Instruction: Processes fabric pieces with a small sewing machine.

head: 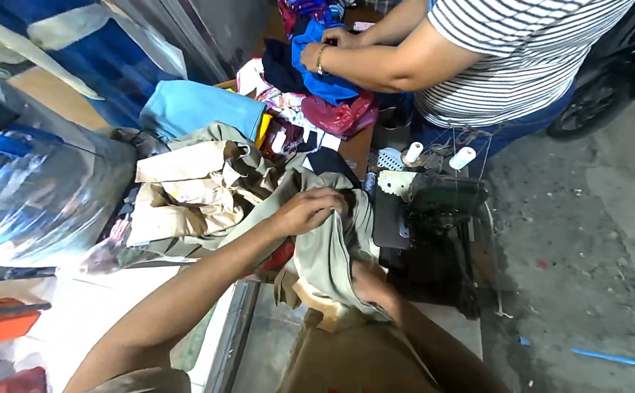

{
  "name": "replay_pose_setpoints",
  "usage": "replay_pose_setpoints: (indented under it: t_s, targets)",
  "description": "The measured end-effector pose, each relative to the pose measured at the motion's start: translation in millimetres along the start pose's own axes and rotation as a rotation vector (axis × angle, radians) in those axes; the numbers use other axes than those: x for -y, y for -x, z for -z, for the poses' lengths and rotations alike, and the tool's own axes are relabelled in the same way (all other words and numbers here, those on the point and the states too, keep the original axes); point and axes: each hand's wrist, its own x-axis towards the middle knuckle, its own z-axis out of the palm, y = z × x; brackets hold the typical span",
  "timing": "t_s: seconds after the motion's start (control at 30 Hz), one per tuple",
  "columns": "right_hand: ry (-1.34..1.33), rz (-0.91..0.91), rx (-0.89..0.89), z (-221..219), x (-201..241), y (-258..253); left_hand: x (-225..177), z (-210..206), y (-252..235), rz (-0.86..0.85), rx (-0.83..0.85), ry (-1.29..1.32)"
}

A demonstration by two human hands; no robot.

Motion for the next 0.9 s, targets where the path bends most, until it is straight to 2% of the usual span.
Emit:
replay_pose_setpoints:
  t_s: [0.07, 0.13, 0.2, 0.27, 0.33, 0.47, 0.57, 0.63, 0.7, 0.77, 0.9]
  targets:
    - [-0.046, -0.106, -0.020, -14, -20, -10, 4, -10, 3, 0.008, -0.010, 0.067]
    - [-0.091, -0.097, -0.158, -13, -32, -12, 9, -14, 4, 0.039, -0.019, 0.116]
    - [-0.197, 0.082, -0.461, -11, -30, -2, 9, -11, 3, 0.090, -0.008, 0.133]
    - [-0.263, 0.350, -0.781, -2, -20, 7, 5, -10, 1, 0.162, 0.019, 0.122]
    - [-0.241, 0.553, -0.905, 15, -3, 2, 0, -8, -4, 0.232, 0.052, 0.118]
    - [-0.198, 0.618, -0.917, 30, 18, -24, -6, -9, -10, 0.261, 0.062, 0.050]
    - [-0.319, 0.531, -0.859, 33, 25, -28, -22, -15, -6, 0.287, -0.115, -0.165]
    - [-0.472, 0.475, -0.789, 37, 28, -26, -51, -23, -3, 0.423, -0.233, -0.254]
    - [-0.678, 0.403, -0.680, 41, 31, -22, -79, -35, 0, 0.609, -0.271, -0.199]
    - [-0.844, 0.361, -0.570, 43, 32, -19, -89, -48, 2, 0.753, -0.285, -0.086]
    - [-1.123, 0.361, -0.410, 43, 30, -13, -84, -62, 9, 0.818, -0.452, 0.082]
